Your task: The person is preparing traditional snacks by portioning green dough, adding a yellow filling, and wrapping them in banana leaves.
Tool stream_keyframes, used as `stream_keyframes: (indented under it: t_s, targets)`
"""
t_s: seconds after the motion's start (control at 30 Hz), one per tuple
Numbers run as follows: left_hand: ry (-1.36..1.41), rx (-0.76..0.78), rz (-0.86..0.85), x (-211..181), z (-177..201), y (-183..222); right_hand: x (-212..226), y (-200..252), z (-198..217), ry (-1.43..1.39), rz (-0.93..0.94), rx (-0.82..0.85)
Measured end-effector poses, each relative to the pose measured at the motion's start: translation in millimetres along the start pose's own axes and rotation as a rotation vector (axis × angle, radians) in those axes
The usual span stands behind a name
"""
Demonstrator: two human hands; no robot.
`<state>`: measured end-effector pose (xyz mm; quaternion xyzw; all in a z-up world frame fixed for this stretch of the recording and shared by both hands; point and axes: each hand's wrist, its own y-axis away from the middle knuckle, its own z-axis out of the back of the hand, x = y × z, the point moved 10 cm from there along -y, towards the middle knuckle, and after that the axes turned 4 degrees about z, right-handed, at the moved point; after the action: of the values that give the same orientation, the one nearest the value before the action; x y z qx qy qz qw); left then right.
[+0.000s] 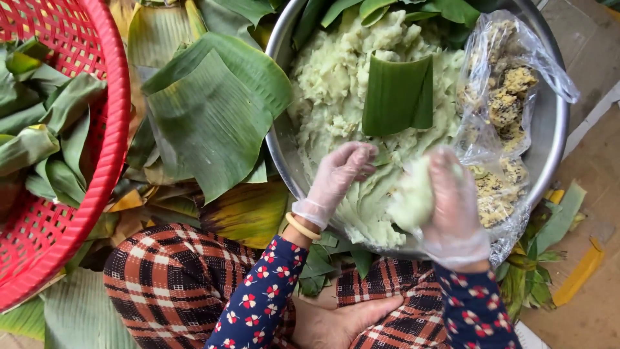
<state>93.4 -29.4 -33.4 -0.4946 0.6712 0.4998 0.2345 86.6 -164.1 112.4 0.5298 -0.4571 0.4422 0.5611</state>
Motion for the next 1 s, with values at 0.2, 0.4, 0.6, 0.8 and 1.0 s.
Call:
stream_keyframes:
  t_s: [0.2, 0.4, 0.6, 0.8, 1.0]
  targets:
    - [0.845, 0.18, 0.233, 5, -9, 5, -79, -7, -62, 0.987, 0.357, 0.402]
    - [0.542, 0.015, -0.029, 16, 7, -9, -123, -19, -43, 1.336, 0.431, 0.084]
    - [0.599, -0.102, 0.068, 26, 16, -7, -70, -24, -47, 0.759, 0.322, 0.451]
    - [0.392, 0.179, 0.166, 30, -16, 0, -61, -28, -11, 0.763, 0.253, 0.051]
    - [0.419, 0.053, 0.066, 15, 0, 1, -11, 4, 36, 0.245, 0.085, -0.013]
